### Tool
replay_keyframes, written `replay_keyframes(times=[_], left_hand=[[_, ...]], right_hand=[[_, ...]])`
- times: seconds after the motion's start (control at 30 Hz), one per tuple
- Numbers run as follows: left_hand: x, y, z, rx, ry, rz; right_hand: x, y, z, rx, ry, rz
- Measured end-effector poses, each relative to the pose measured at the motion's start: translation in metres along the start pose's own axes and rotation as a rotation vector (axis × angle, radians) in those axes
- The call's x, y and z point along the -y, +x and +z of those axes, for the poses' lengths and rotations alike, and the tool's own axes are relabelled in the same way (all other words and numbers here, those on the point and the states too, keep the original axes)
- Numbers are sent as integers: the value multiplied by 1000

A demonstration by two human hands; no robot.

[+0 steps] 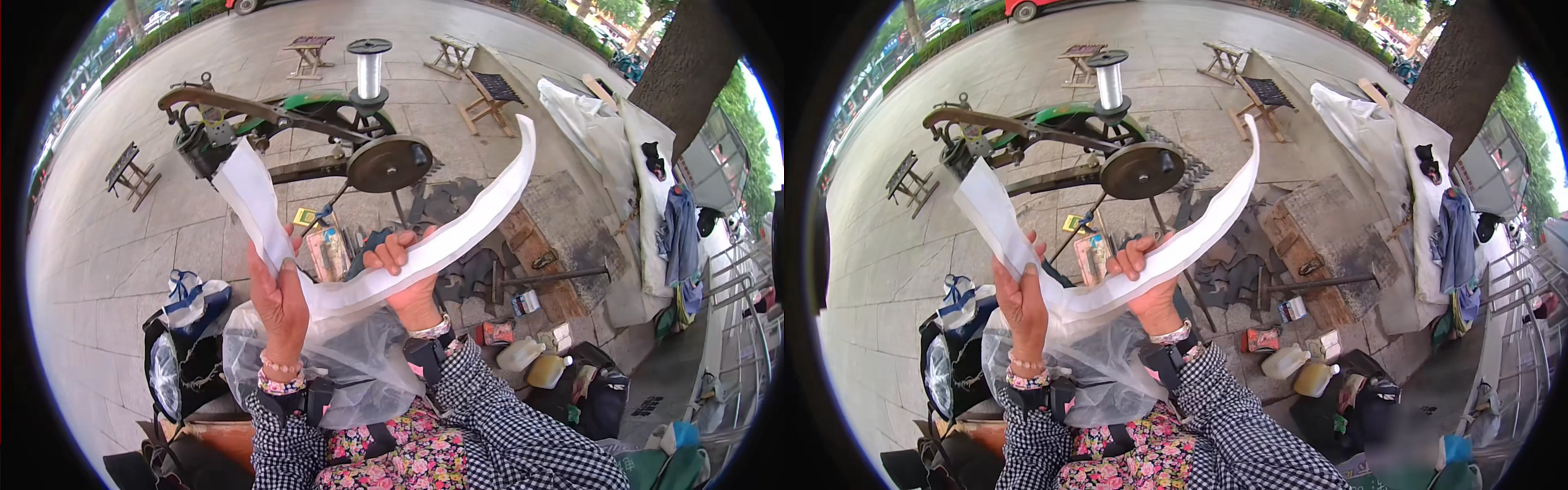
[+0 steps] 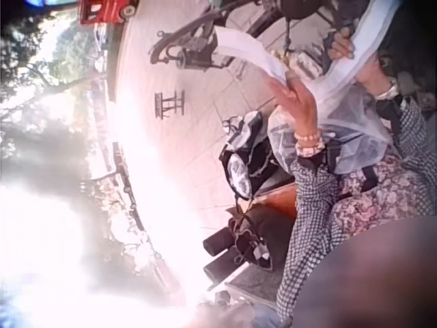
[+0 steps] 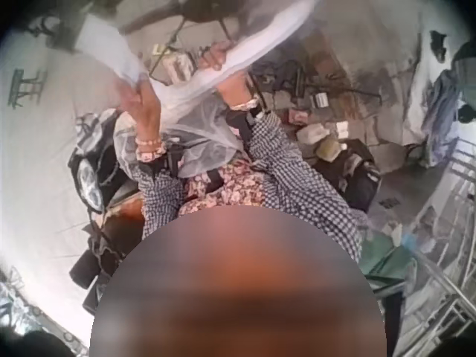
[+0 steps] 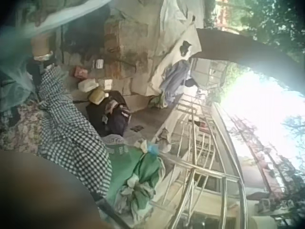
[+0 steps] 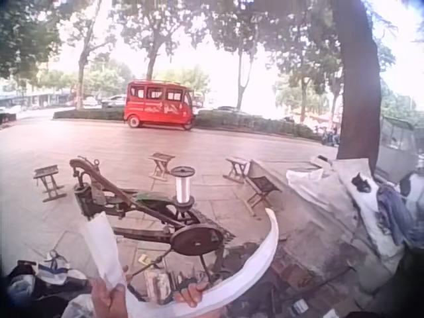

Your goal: The person handles a white strip and a black strap by hand, folding and aligning them together. They then place the white strip under the needle of a sewing machine and operate the hand wheel to stitch it.

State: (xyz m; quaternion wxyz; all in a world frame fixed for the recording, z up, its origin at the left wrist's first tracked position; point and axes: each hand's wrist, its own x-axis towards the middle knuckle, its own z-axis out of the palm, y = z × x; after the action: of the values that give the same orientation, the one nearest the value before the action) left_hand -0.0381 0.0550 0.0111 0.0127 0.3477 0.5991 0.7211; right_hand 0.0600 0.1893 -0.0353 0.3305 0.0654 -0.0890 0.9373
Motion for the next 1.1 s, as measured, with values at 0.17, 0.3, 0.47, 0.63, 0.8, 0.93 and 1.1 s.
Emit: replay_keyframes(times=[0.17, 0.3, 0.47, 0.63, 0.8, 0.93, 1.1], left_hand=[[-12, 0, 11, 186, 162, 88], [-12, -7, 29, 208, 178, 132], [-14, -27, 28, 369, 109, 214], [-8, -26, 14, 113, 141, 71], [-22, -8, 7, -72, -17, 83], [65, -2, -73, 144, 1410, 421], [66, 1, -47, 201, 1187, 464]], right_hand=[[2, -5, 5, -29, 25, 9], [-6, -12, 1, -48, -320, -29], [-36, -18, 3, 27, -1323, -185], [-26, -17, 32, 287, -1774, -187], [-27, -16, 76, 444, -1380, -215], [-46, -18, 63, 552, -1518, -231], [-57, -16, 5, 423, -1620, -267]])
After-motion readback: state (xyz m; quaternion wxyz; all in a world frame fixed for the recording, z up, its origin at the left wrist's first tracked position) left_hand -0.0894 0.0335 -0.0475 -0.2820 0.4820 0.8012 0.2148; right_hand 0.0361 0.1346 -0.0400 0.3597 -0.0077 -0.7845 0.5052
